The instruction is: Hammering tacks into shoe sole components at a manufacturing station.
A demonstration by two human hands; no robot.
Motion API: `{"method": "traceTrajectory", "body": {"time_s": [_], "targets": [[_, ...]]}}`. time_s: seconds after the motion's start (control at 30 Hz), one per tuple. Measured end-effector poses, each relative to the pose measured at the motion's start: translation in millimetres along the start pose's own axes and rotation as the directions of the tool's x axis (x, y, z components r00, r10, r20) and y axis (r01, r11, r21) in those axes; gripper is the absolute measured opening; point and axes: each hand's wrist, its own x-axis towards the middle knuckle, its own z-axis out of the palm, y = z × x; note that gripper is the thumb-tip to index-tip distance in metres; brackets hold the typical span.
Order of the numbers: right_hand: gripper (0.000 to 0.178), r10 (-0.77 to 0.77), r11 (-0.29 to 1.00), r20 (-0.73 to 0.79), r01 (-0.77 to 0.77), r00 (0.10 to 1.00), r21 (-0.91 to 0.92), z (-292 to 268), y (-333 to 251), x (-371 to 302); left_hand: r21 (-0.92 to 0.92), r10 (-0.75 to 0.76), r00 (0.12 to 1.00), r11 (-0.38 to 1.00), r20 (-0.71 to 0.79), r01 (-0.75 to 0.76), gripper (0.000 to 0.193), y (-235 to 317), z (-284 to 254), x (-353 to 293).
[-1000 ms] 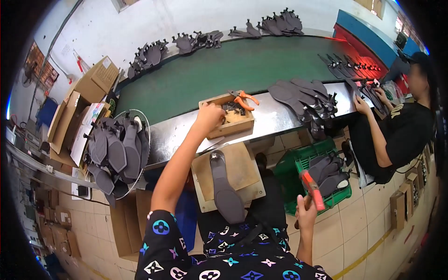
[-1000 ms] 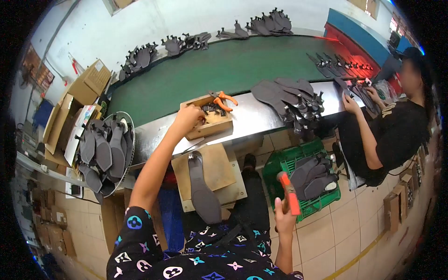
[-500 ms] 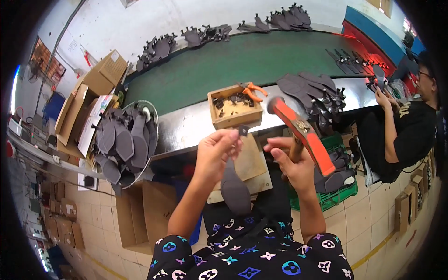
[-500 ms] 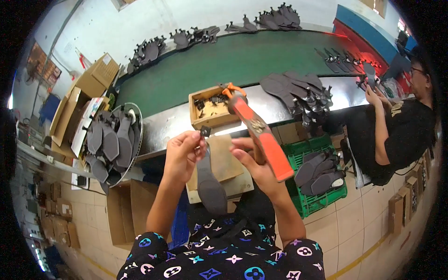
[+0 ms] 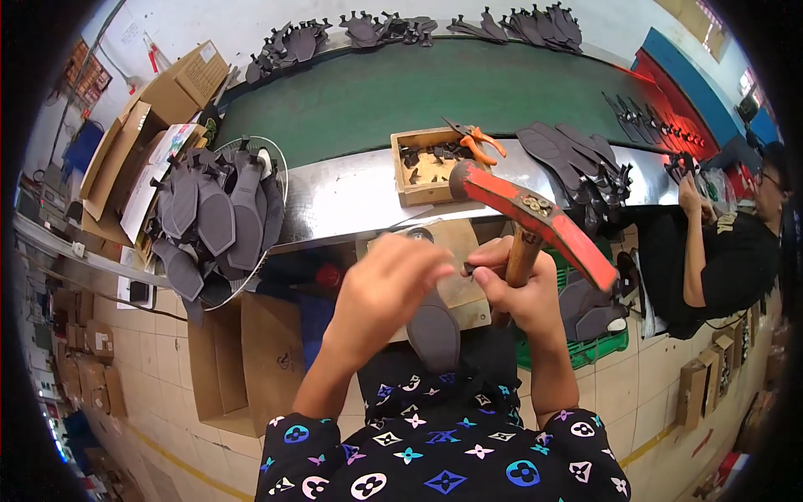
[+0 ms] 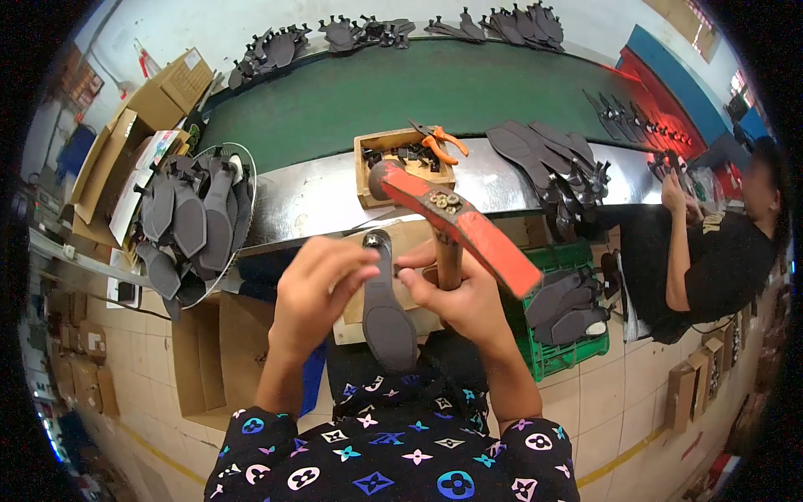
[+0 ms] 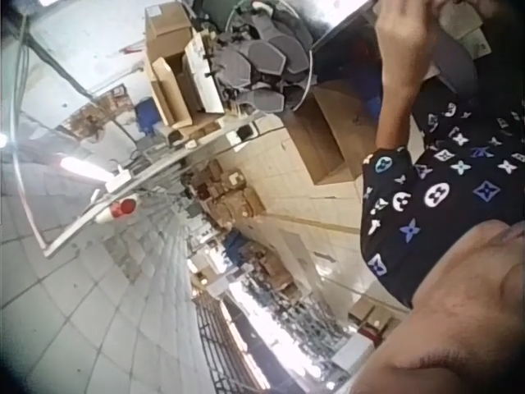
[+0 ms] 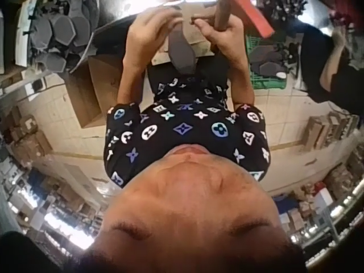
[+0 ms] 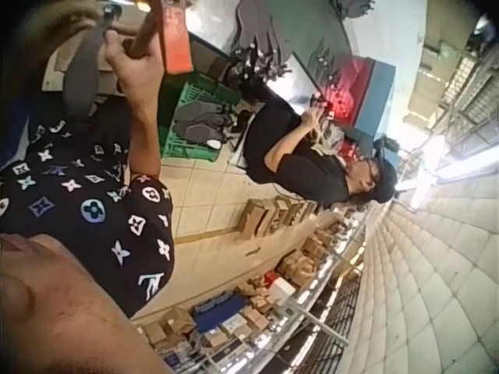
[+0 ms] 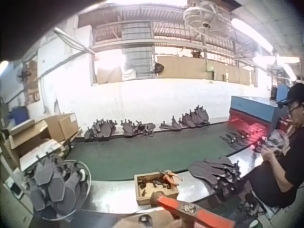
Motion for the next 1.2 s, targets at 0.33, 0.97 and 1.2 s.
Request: {"method": "traceTrajectory", "body": {"time_s": [0.33,0.97,1.2], "targets": [[0.022,0.041,0.94,0.13,0.006,0.991,-0.34,-4.8,76.6,61.0,-0.286,-0.407,0.908,0.862,0.099,0.417,0.033,-109.7,85.8,-44.3],[0.019,0.07,0.78,0.251,0.104,0.965,-0.617,8.5,82.5,60.9,-0.378,-0.51,0.86,0.8,-0.019,0.466,0.027,-106.8,92.7,-55.7],[0.043,-0.141,0.73,0.342,0.331,0.929,-0.598,14.3,80.2,55.7,-0.42,-0.568,0.821,0.735,0.047,0.533,0.024,-103.2,84.7,-53.7]]}}
